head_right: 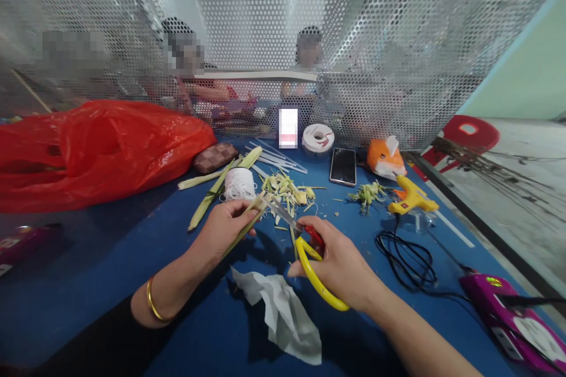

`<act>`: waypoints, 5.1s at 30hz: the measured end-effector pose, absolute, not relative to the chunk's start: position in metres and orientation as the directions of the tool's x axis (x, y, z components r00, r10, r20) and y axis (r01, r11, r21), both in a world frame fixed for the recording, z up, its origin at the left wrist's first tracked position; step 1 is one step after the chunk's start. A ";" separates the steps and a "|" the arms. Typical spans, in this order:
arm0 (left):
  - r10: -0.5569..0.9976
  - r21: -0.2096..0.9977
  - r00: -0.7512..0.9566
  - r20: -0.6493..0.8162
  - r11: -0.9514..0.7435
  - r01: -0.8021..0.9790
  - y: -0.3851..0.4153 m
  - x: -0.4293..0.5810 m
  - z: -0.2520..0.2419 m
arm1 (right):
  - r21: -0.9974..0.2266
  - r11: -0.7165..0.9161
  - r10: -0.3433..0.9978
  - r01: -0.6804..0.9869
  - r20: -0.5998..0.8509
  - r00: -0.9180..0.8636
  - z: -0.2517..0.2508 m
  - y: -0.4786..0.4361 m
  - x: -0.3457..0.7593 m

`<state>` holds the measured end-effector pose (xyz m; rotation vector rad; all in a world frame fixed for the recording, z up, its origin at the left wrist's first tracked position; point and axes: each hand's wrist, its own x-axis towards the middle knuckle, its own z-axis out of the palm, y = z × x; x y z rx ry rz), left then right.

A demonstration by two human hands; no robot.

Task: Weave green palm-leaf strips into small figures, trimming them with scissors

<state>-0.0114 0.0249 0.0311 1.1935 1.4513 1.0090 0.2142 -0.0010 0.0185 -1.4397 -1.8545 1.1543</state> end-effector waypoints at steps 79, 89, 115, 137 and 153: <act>0.961 0.940 0.087 -0.261 0.232 0.251 0.026 -0.008 0.028 | -0.795 0.171 0.932 0.582 -0.060 -0.356 0.017 -0.006 0.225; 0.971 0.943 0.058 -0.234 0.212 0.256 0.027 -0.009 0.025 | -0.741 0.185 0.936 0.646 -0.068 -0.346 0.025 -0.008 0.221; 0.936 0.933 0.120 -0.332 0.306 0.191 0.030 -0.010 0.024 | -0.823 0.131 0.932 0.553 -0.088 -0.352 0.029 -0.013 0.213; 0.886 0.883 0.148 -0.440 0.397 0.249 0.034 -0.011 0.022 | -0.694 0.172 0.935 0.699 -0.109 -0.338 0.028 -0.015 0.211; 0.895 0.897 0.165 -0.414 0.371 0.241 0.034 -0.012 0.019 | -0.673 0.189 0.939 0.715 -0.090 -0.333 0.024 -0.014 0.210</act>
